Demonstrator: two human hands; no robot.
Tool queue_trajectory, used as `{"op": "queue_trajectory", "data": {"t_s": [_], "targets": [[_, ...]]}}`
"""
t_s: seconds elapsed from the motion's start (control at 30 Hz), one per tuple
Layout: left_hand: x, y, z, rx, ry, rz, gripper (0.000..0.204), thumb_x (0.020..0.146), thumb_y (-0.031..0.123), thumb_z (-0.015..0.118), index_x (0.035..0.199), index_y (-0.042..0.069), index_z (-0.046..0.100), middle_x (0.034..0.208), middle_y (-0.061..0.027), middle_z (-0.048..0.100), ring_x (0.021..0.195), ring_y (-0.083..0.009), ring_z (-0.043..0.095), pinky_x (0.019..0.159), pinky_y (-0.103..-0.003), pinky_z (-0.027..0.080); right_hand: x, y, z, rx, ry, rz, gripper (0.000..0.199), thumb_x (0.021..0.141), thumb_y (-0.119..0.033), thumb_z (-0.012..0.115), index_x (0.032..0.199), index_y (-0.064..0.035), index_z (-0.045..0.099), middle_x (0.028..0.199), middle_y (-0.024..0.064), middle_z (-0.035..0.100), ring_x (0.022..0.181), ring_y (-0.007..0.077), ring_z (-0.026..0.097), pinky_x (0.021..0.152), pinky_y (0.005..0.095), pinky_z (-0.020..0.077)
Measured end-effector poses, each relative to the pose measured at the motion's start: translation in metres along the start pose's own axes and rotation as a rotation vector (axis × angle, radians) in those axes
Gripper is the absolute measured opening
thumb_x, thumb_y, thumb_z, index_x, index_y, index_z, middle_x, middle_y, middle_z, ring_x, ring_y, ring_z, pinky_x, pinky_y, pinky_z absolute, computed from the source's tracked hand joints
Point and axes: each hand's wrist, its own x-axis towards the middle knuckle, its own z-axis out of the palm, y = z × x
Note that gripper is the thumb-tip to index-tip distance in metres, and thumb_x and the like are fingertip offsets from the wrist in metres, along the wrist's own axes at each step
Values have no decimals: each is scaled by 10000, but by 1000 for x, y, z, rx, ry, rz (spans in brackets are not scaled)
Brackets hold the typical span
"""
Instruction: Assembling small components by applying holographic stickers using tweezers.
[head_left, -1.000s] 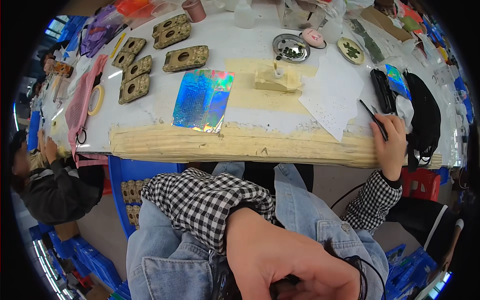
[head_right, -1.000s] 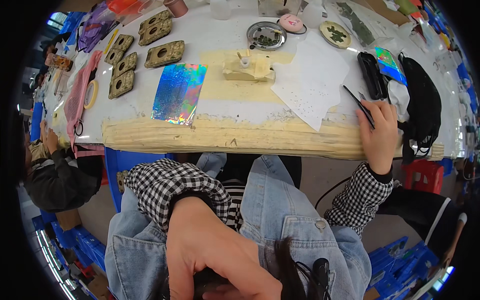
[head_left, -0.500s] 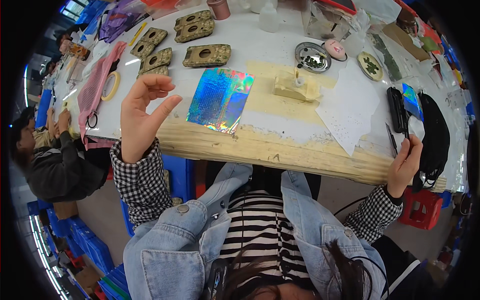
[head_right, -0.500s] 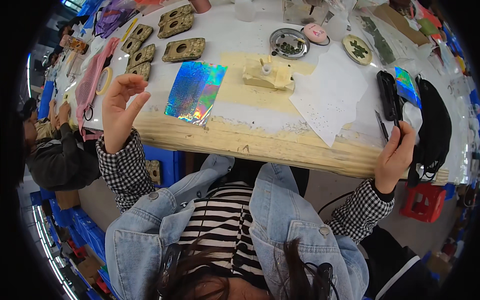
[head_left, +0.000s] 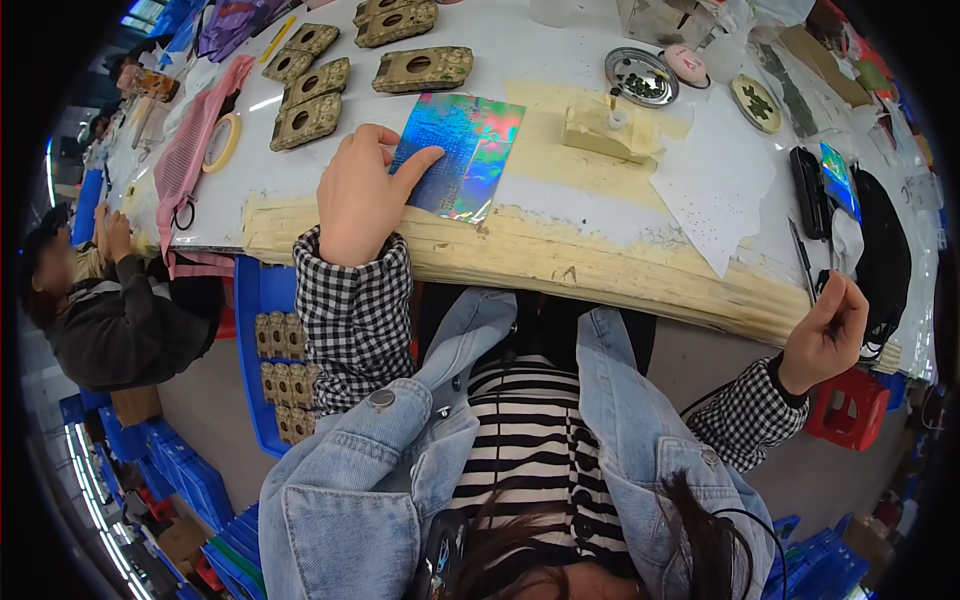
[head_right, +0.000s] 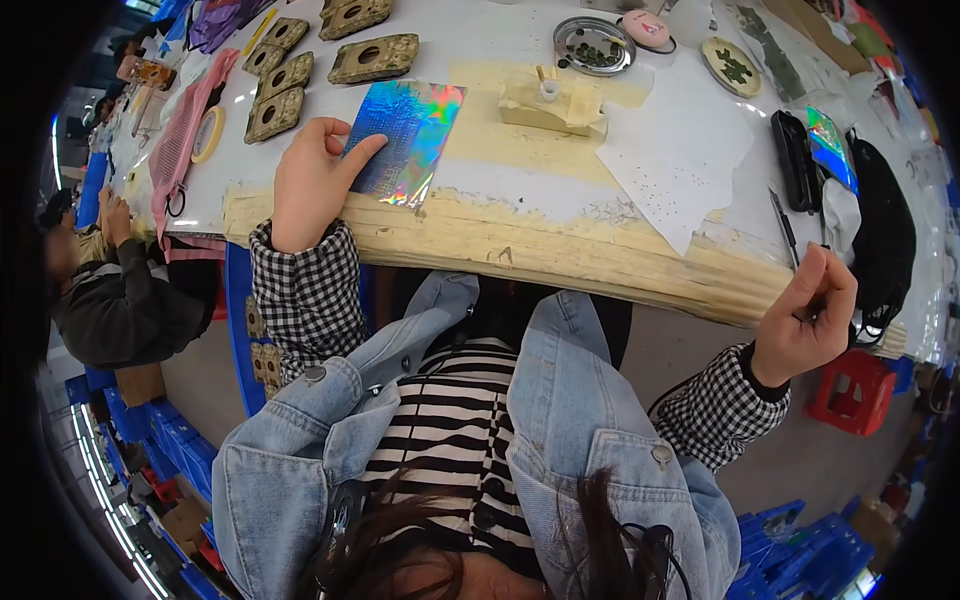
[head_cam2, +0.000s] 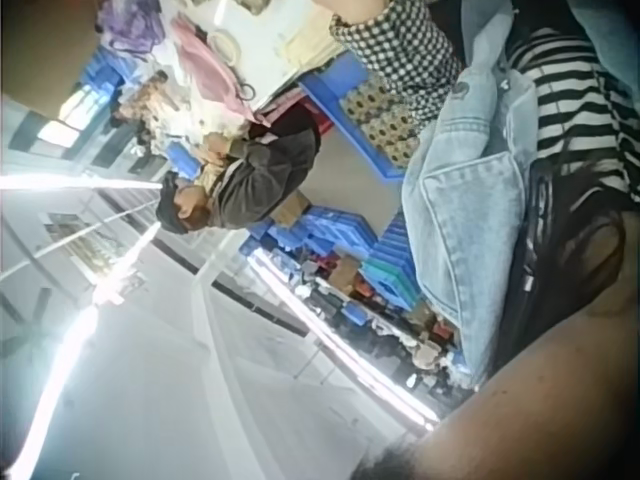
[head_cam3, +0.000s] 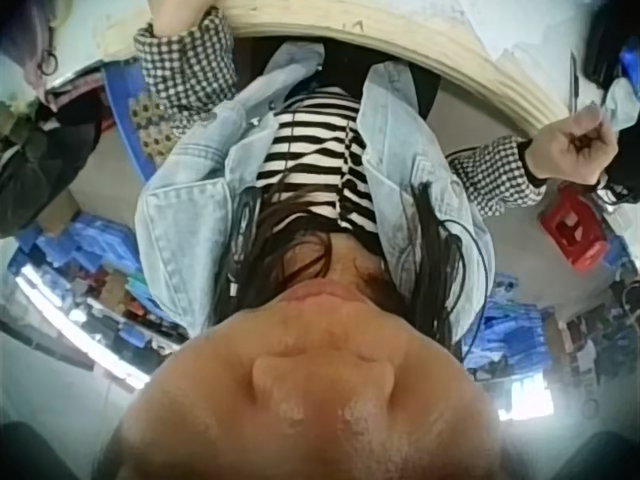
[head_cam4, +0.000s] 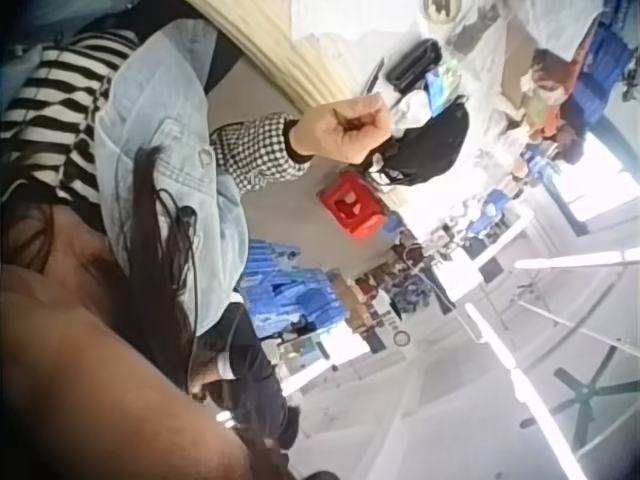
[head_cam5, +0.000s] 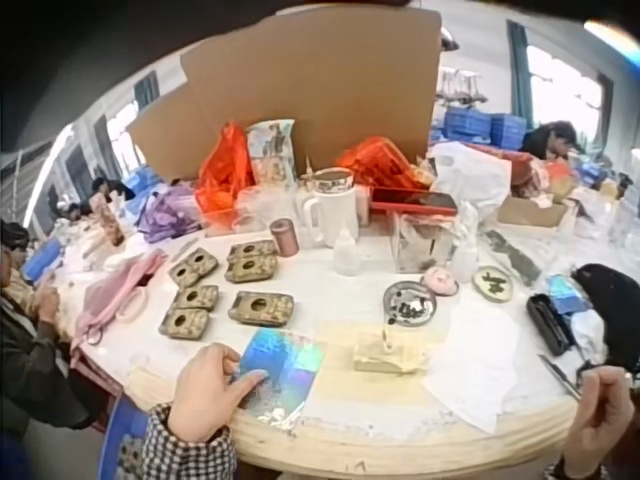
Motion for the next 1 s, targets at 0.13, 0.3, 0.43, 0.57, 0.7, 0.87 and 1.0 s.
{"op": "queue_trajectory", "data": {"t_s": [0.13, 0.3, 0.43, 0.57, 0.7, 0.87, 1.0], "targets": [[8, -6, 2, -85, -78, -113, 424, 778, 401, 741, 909, 9, 643, 747, -82, 640, 684, -207, 619, 629, -337, 491, -4, -3, 3, -4, -8, 1, 92, 908, -59, 636, 890, 31, 638, 673, -33, 554, 536, 2, 365, 483, 164, 265], [12, -22, 11, -254, -30, -93, 310, 790, 297, 740, 876, 10, 661, 730, -69, 657, 637, -150, 608, 578, -287, 474, -7, -2, 1, 9, -32, 11, 93, 905, -57, 640, 891, 35, 639, 689, -25, 577, 543, 3, 389, 492, 160, 283], [13, -23, 8, -390, -31, -128, 282, 806, 246, 731, 899, -12, 666, 736, -57, 661, 642, -99, 594, 572, -252, 463, -8, -3, 1, 17, -17, -11, 165, 942, -105, 592, 886, 44, 637, 668, -17, 559, 555, 9, 397, 501, 169, 276], [6, -21, 3, -685, 20, -94, 234, 870, 182, 677, 927, -43, 656, 744, -41, 658, 661, -62, 573, 592, -203, 439, -11, -5, -10, 54, -67, 92, 417, 1017, -294, 447, 884, 51, 638, 612, -9, 489, 560, 38, 381, 513, 200, 251], [-4, -22, -6, -876, 35, -87, 173, 943, 126, 581, 979, -43, 599, 784, -43, 666, 668, -40, 558, 606, -175, 421, -10, -8, -7, 54, -72, 49, 624, 1013, -473, 327, 876, 43, 649, 566, -8, 401, 543, 90, 372, 522, 245, 261], [-14, -17, -5, -1135, 76, -134, 167, 972, 150, 548, 1019, -9, 563, 818, -38, 666, 653, -27, 539, 608, -162, 410, 0, -20, -11, 141, -81, 44, 651, 1008, -503, 297, 886, 34, 644, 586, 11, 422, 530, 82, 356, 503, 228, 239], [-6, -20, 6, -1182, 33, -116, 175, 973, 166, 552, 1022, -2, 563, 841, -22, 647, 737, -39, 556, 666, -175, 429, 27, -56, -36, 1039, 325, -44, 447, 1005, -434, 363, 877, -65, 581, 643, 43, 463, 480, 97, 321, 460, 218, 237]]}}
